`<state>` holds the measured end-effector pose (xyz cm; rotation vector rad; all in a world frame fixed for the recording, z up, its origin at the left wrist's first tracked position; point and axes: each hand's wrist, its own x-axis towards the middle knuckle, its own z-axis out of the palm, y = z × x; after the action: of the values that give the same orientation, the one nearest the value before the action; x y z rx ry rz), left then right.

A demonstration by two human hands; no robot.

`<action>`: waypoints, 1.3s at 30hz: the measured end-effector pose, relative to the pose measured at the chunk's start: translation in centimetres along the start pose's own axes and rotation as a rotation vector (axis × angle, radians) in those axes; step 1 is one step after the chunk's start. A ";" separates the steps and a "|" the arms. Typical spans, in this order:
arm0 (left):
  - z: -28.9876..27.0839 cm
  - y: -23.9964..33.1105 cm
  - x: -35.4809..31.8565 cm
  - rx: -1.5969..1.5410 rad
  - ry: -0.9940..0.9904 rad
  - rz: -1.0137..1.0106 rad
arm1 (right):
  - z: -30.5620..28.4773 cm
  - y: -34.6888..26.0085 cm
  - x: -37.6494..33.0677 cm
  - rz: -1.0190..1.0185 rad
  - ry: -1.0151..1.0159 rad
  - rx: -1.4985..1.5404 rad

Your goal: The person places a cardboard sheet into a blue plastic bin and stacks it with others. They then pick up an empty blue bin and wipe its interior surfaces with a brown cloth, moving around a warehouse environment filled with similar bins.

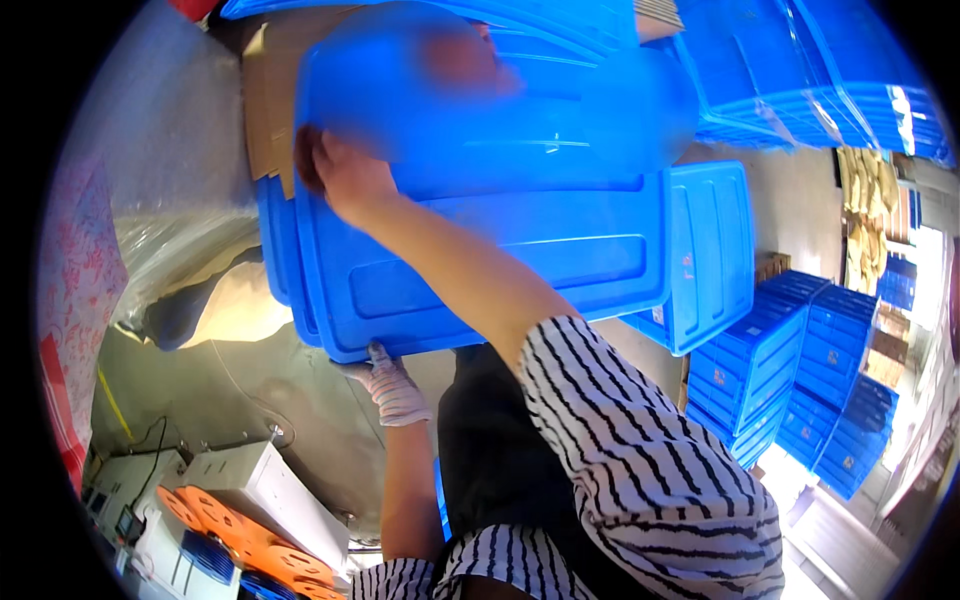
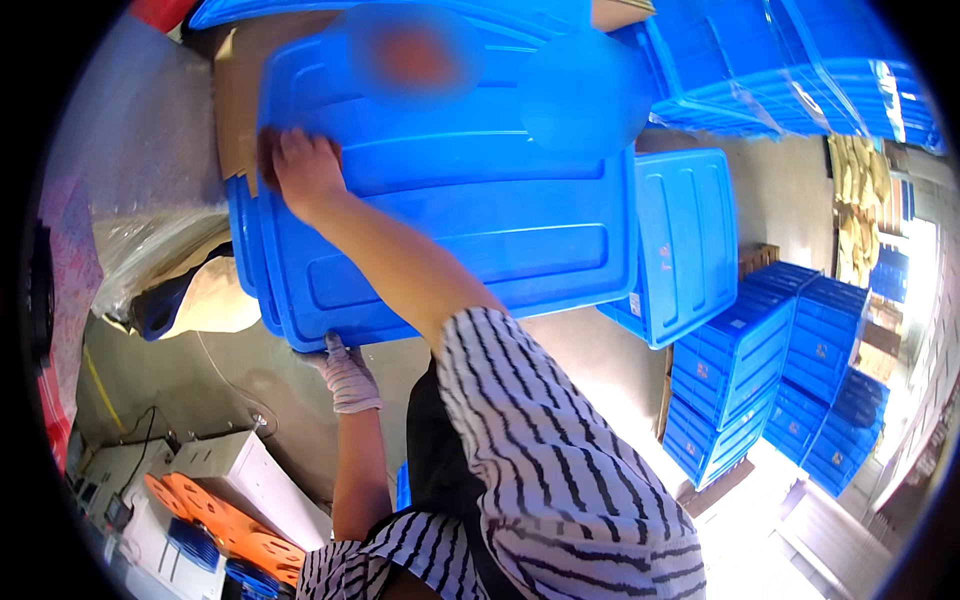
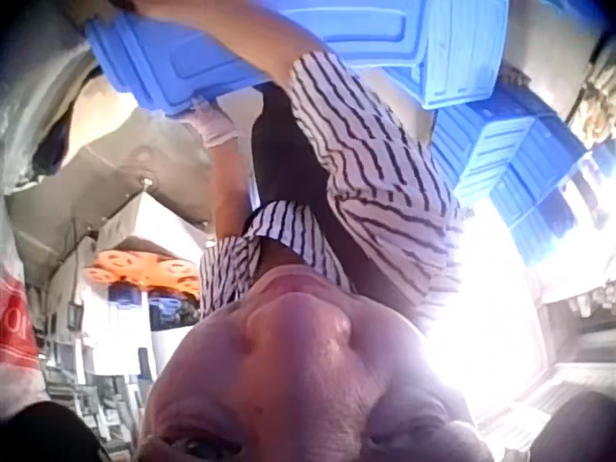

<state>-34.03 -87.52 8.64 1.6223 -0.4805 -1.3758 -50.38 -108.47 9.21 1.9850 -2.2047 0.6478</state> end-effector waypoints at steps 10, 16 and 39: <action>0.3 0.4 -1.1 -0.076 -0.032 0.004 | -13.2 20.2 -19.6 0.046 -0.026 -0.271; -2.2 -2.9 2.7 0.222 0.019 0.057 | -12.6 12.9 -24.2 0.383 0.006 -0.018; -39.0 -37.5 -42.6 0.483 0.826 -0.385 | -17.5 -11.4 -51.7 1.265 -1.537 1.780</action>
<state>-20.57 -20.61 -0.71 2.5874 0.0131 -0.7349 -35.54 -54.75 9.42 0.0584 0.7436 -0.3674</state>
